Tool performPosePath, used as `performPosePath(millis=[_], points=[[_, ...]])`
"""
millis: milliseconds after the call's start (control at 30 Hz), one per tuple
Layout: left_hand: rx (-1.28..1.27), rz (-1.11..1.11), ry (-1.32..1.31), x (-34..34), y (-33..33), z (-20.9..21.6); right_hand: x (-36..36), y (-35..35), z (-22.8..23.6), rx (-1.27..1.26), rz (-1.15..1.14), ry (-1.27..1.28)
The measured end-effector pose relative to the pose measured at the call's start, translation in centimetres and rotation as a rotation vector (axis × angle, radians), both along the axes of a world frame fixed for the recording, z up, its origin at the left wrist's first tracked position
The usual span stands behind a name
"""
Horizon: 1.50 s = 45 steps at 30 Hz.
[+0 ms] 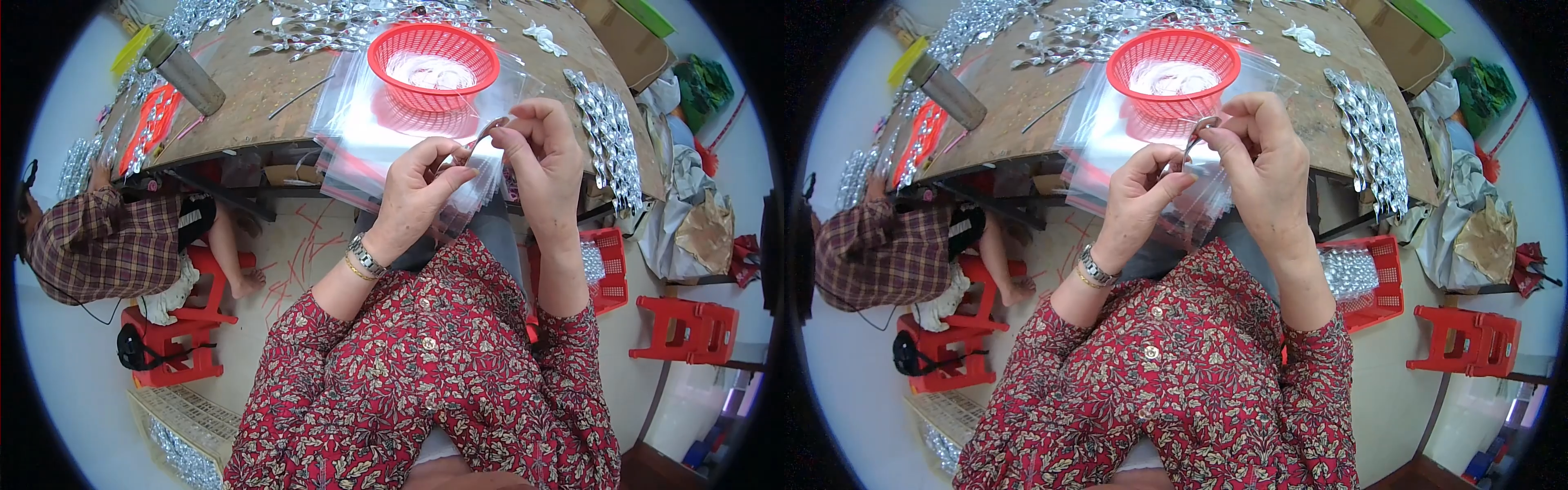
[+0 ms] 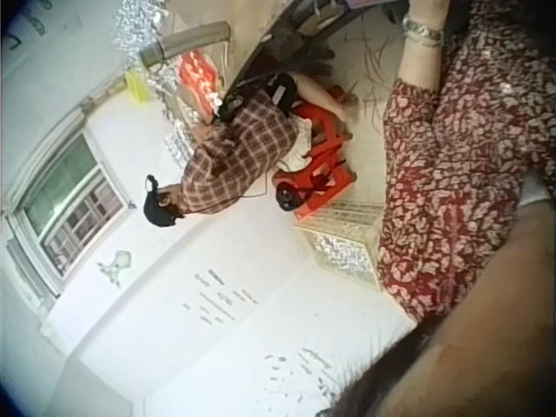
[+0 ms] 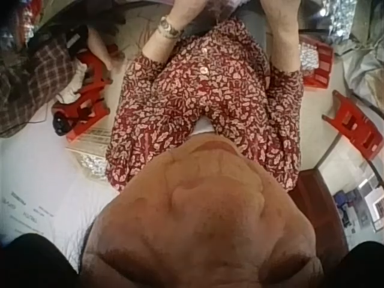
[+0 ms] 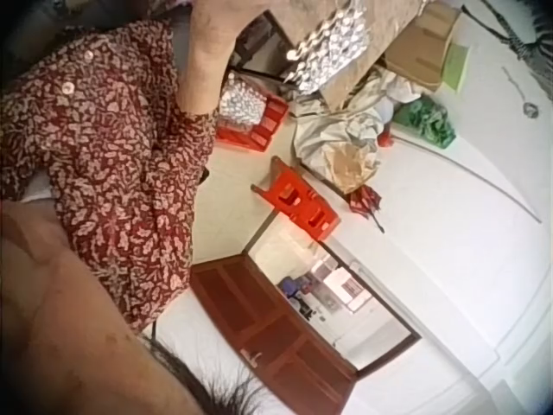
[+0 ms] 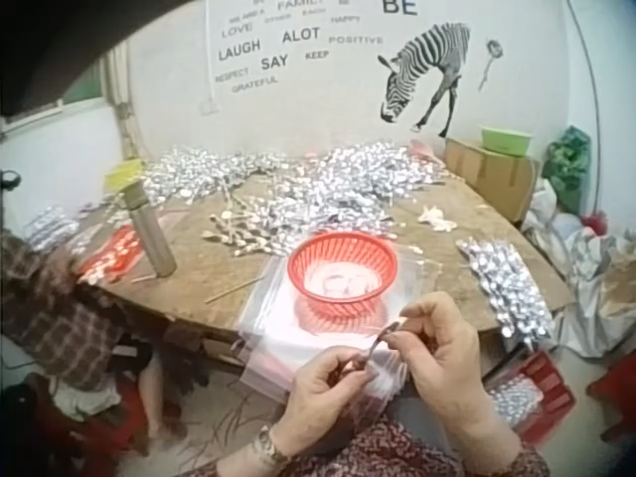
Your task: Assembling small toy components by threading them onto strings and placing them into individual plastic bags.
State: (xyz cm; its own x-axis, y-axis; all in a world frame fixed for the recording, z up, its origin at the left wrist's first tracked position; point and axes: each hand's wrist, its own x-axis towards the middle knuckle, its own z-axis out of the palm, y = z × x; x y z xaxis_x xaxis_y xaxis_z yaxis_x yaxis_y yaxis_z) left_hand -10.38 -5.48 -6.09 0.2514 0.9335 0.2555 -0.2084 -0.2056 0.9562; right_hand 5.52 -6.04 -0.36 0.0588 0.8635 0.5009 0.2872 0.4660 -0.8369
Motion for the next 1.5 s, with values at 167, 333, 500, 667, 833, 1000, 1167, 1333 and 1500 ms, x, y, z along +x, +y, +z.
performPosePath(millis=[167, 333, 500, 667, 833, 1000, 1167, 1333, 1500], points=[[0.041, 0.021, -0.059, 0.9, -0.3, -0.1, 0.5, 0.0, 0.5, -0.098, 0.074, 0.098], [-0.016, -0.039, -0.063, 1.6, -0.6, -1.2, 3.2, 1.2, 1.0, -0.314, 0.31, -0.001], [-0.028, -0.102, -0.116, 2.2, -0.9, -1.1, 4.6, 1.4, 1.4, -0.347, 0.327, -0.069], [-0.039, -0.089, -0.109, 1.9, -0.5, 0.0, 5.0, 1.2, 0.9, -0.338, 0.345, -0.116], [0.016, -0.046, -0.145, 2.1, -0.2, 0.3, 4.5, 0.7, -0.2, -0.272, 0.336, -0.141], [0.002, -0.04, -0.168, 2.5, -0.1, -0.5, 4.5, 0.4, -1.0, -0.257, 0.315, -0.193], [-0.007, -0.073, -0.163, 2.5, -0.2, -1.2, 4.7, 0.1, -1.7, -0.271, 0.319, -0.223], [0.021, -0.068, -0.194, 2.7, -0.3, -1.4, 4.7, -0.4, -2.1, -0.318, 0.345, -0.15], [0.076, -0.155, -0.221, 2.4, 0.1, -1.9, 4.8, -0.6, -2.1, -0.324, 0.351, -0.165]])
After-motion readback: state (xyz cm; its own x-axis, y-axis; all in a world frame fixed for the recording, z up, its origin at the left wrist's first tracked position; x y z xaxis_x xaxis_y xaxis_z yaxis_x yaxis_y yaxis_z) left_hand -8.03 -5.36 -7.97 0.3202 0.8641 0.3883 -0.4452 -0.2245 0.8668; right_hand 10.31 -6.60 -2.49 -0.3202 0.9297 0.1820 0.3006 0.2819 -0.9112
